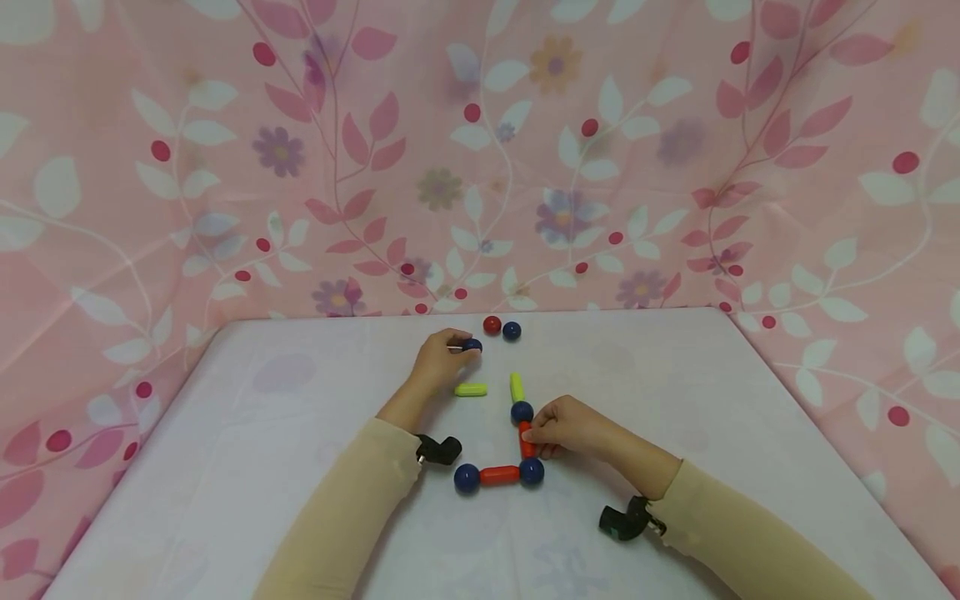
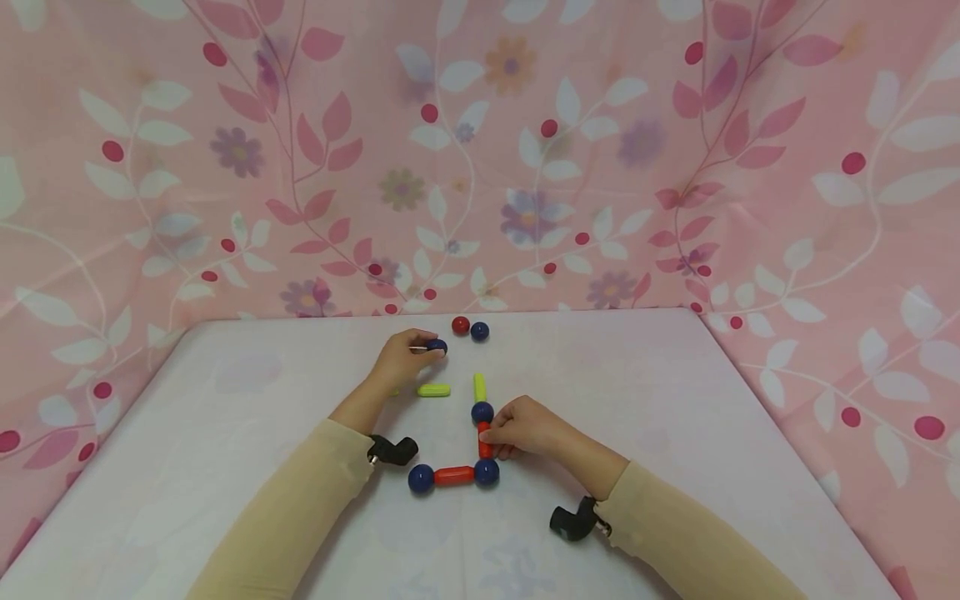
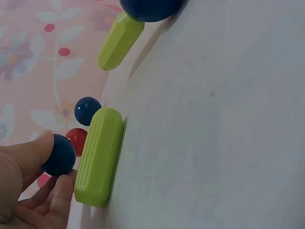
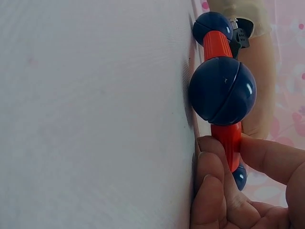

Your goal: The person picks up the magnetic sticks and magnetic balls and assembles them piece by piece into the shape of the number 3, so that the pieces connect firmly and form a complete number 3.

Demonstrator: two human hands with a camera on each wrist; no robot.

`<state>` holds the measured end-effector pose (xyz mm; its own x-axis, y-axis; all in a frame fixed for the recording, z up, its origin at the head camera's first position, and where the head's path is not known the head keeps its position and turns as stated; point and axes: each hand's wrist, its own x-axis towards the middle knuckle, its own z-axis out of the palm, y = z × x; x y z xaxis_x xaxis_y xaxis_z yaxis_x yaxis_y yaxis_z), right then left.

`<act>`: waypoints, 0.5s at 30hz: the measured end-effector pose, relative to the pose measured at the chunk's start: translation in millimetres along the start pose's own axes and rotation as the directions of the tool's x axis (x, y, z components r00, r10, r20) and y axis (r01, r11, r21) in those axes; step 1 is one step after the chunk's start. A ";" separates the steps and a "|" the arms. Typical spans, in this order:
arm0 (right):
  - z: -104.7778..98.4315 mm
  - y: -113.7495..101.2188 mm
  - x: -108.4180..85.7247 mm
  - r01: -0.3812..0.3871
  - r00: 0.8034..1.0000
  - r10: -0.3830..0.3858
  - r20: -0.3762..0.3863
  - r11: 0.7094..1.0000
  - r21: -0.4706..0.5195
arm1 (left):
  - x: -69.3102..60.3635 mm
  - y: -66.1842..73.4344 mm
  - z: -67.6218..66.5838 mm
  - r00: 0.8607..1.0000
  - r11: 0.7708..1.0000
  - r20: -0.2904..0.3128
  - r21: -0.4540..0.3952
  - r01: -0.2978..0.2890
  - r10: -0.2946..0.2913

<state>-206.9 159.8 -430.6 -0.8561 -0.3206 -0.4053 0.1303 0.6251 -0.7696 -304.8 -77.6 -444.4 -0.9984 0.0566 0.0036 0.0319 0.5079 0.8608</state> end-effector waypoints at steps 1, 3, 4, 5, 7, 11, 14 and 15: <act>-0.1 0.2 -0.3 0.001 1.000 -0.001 0.001 1.000 0.002 | 0.8 -0.3 2.4 1.000 1.000 0.005 -0.008 -0.002 0.002; -0.5 1.1 -1.1 0.007 1.000 -0.007 0.003 1.000 0.005 | 2.4 -0.4 7.3 1.000 1.000 0.017 -0.018 -0.012 0.012; -0.8 1.5 -1.5 0.011 1.000 -0.011 0.005 1.000 0.007 | 2.8 0.2 9.7 1.000 1.000 0.022 -0.021 -0.021 0.021; -1.3 1.9 -2.0 0.016 1.000 -0.016 0.007 1.000 0.008 | 2.9 1.4 12.1 0.999 0.999 0.026 -0.020 -0.028 0.029; -2.1 2.5 -2.5 0.025 1.000 -0.025 0.012 1.000 0.010 | 3.3 3.7 16.5 0.998 0.999 0.043 -0.019 -0.038 0.039; -3.1 2.8 -2.5 0.048 0.999 -0.048 0.023 0.999 0.008 | 3.1 10.3 22.0 0.997 0.999 0.076 -0.021 -0.026 0.027; -2.9 2.5 -2.1 0.057 0.998 -0.058 0.029 0.998 0.011 | 4.6 12.9 24.9 0.994 1.000 0.109 0.002 -0.013 0.013; -2.7 2.6 -1.8 0.057 0.998 -0.057 0.031 0.998 0.011 | 5.4 13.2 25.8 0.993 1.000 0.120 0.010 -0.014 0.012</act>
<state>-206.4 163.9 -430.5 -0.8464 -0.3774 -0.3758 0.0873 0.5978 -0.7969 -308.6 -48.4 -446.2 -0.9850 0.1659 -0.0470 0.0460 0.5154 0.8557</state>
